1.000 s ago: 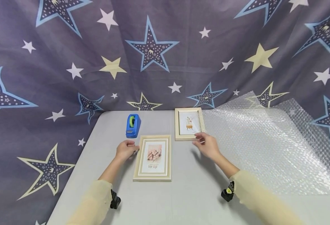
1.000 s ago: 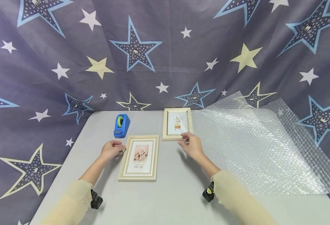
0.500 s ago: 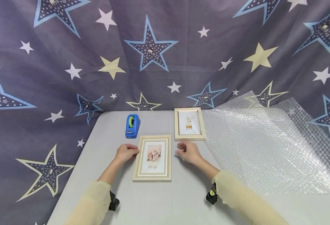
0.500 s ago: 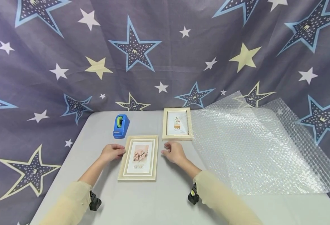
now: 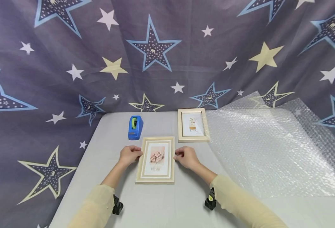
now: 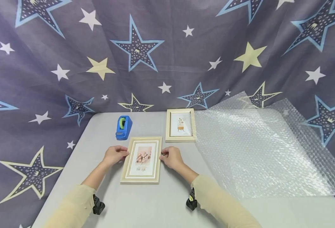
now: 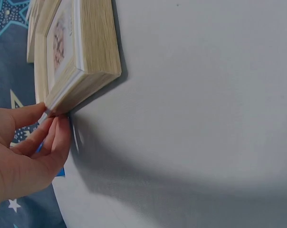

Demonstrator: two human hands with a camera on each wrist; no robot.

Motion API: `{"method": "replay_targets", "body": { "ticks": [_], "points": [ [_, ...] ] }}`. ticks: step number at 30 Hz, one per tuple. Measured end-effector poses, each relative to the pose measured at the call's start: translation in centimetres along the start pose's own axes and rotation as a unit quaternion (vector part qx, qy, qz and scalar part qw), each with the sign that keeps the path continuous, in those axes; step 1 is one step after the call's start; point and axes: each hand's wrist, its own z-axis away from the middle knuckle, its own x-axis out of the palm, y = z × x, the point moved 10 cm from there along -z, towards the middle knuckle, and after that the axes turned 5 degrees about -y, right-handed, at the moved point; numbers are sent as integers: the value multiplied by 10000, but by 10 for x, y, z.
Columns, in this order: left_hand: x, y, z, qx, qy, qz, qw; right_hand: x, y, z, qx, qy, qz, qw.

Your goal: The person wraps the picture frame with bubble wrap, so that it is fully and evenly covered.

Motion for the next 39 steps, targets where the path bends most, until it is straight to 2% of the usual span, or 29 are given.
{"method": "replay_targets", "body": {
  "ticks": [4, 8, 12, 15, 20, 22, 25, 31, 33, 35, 39],
  "points": [
    [1, 5, 0, 185, 95, -34, 9998, -5, 3, 4, 70, 262, -232, 9994],
    [-5, 8, 2, 343, 316, 52, 9989, -7, 3, 6, 70, 383, -720, 9966],
    [-8, 7, 3, 349, 358, 506, 9975, -7, 3, 6, 120, 481, -1151, 9921],
    [-9, 5, 4, 212, 393, 878, 9951, -6, 5, 6, 192, 540, -1345, 9893],
    [-12, 9, 5, 156, 486, 1228, 9911, -6, 14, 8, 484, 644, -1678, 9825],
    [-13, 14, 5, 236, 504, 1302, 9899, -6, 19, 9, 603, 682, -1919, 9772],
    [-13, 22, 4, 283, 537, 1354, 9889, -7, 25, 9, 762, 739, -2443, 9639],
    [-9, 29, -1, 134, 416, 1611, 9860, -15, 32, 9, 968, 912, -3307, 9343],
    [-4, 32, -3, 59, 276, 1704, 9850, -20, 34, 9, 1082, 941, -3394, 9297],
    [0, 34, -6, -6, 147, 1837, 9829, -26, 36, 9, 1240, 946, -3350, 9292],
    [11, 39, -13, -188, -69, 2273, 9736, -37, 42, 7, 1472, 917, -3385, 9249]
  ]
}}
